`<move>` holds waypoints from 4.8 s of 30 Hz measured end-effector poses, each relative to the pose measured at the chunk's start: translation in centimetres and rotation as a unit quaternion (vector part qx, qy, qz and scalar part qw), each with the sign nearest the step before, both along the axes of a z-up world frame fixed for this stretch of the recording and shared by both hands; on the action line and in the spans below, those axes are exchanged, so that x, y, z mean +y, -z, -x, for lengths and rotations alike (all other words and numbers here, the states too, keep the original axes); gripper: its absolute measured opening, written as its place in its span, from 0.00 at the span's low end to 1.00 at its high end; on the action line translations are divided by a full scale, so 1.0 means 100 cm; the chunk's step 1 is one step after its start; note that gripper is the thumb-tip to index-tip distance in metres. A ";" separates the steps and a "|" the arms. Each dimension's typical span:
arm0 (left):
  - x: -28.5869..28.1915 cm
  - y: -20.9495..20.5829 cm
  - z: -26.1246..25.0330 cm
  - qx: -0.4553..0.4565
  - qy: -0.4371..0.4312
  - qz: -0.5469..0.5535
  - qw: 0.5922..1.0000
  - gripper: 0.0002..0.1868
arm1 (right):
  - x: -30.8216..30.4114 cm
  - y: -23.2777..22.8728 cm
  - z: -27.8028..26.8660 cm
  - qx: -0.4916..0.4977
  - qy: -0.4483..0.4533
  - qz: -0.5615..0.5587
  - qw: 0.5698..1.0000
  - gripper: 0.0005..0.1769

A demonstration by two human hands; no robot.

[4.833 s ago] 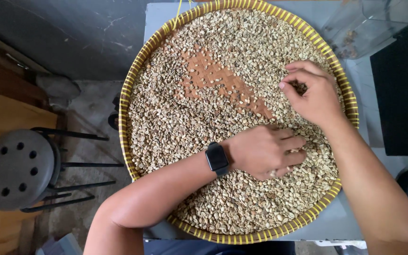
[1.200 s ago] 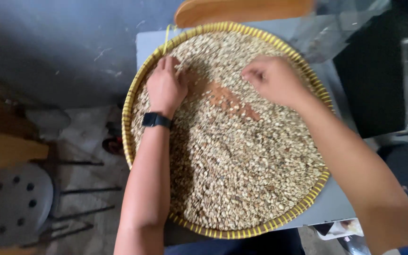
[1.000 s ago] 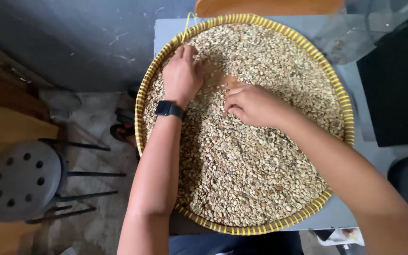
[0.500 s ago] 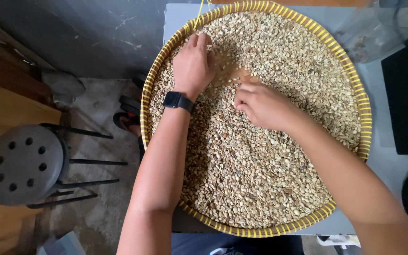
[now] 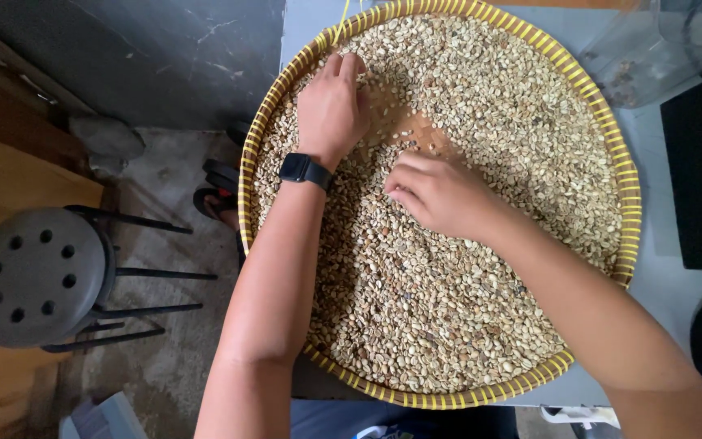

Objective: Sorting green coffee beans by hand in a woven tray to remove defects and debris

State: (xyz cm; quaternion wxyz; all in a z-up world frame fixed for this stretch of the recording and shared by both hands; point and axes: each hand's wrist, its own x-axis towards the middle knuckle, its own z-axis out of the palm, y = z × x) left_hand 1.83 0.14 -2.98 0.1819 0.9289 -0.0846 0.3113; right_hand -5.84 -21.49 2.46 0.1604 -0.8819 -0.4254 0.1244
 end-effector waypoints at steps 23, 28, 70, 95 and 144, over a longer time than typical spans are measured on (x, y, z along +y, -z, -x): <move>0.000 -0.001 0.000 0.011 -0.004 0.001 1.000 0.11 | 0.008 0.023 -0.003 -0.041 -0.085 -0.113 0.989 0.08; 0.000 -0.001 0.001 0.017 -0.004 0.000 1.000 0.12 | 0.012 0.015 0.003 0.006 -0.050 -0.035 0.998 0.14; -0.006 -0.012 0.013 0.057 -0.007 -0.048 0.997 0.10 | -0.182 -0.014 -0.115 -0.481 0.327 -0.311 0.752 0.16; -0.129 -0.062 0.101 0.267 0.352 -0.102 0.891 0.53 | -0.098 -0.003 -0.079 -0.066 0.163 -0.215 0.961 0.27; -0.042 -0.034 0.039 0.234 0.082 -0.096 0.964 0.42 | -0.052 -0.013 -0.044 0.057 -0.073 -0.297 0.950 0.17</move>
